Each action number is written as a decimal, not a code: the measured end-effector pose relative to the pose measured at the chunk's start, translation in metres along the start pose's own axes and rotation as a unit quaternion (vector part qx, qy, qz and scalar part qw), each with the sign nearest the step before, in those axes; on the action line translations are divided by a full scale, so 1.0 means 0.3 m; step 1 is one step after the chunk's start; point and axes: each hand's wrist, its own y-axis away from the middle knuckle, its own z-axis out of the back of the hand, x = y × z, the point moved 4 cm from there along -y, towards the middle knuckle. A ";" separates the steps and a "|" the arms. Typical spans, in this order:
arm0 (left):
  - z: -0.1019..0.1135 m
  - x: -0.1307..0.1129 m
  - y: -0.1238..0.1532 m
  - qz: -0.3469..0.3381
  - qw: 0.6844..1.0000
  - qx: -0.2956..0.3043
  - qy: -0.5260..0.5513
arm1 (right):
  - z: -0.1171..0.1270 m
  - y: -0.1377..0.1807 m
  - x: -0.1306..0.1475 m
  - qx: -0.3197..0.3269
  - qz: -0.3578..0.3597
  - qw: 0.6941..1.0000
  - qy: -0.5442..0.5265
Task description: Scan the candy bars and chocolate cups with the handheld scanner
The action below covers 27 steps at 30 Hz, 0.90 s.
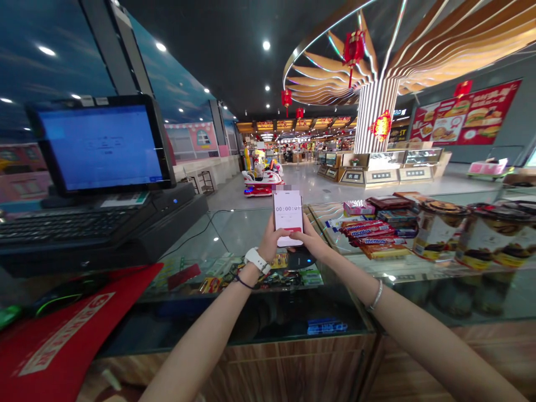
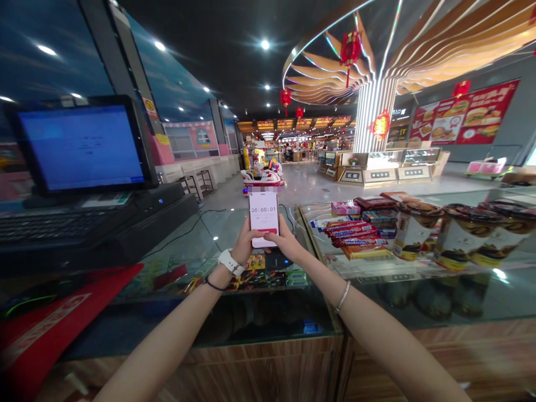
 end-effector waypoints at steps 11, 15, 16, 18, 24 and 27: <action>0.001 0.004 0.001 0.008 1.000 0.027 -0.004 | -0.001 -0.003 0.003 -0.001 0.014 1.000 0.018; 0.000 0.006 0.000 0.008 1.000 0.025 0.000 | 0.004 -0.003 0.000 -0.006 0.000 1.000 0.017; 0.001 0.008 -0.001 0.009 1.000 0.024 0.000 | 0.006 -0.002 0.000 -0.009 -0.002 1.000 0.016; 0.003 0.011 -0.002 0.010 1.000 0.021 0.001 | 0.006 -0.002 0.002 -0.011 -0.003 1.000 0.014; 0.003 0.016 -0.003 0.008 1.000 0.024 0.012 | 0.003 0.002 0.001 -0.015 0.001 1.000 0.018; 0.007 0.019 -0.007 0.005 1.000 0.014 0.018 | 0.002 0.004 0.001 -0.016 0.003 1.000 0.025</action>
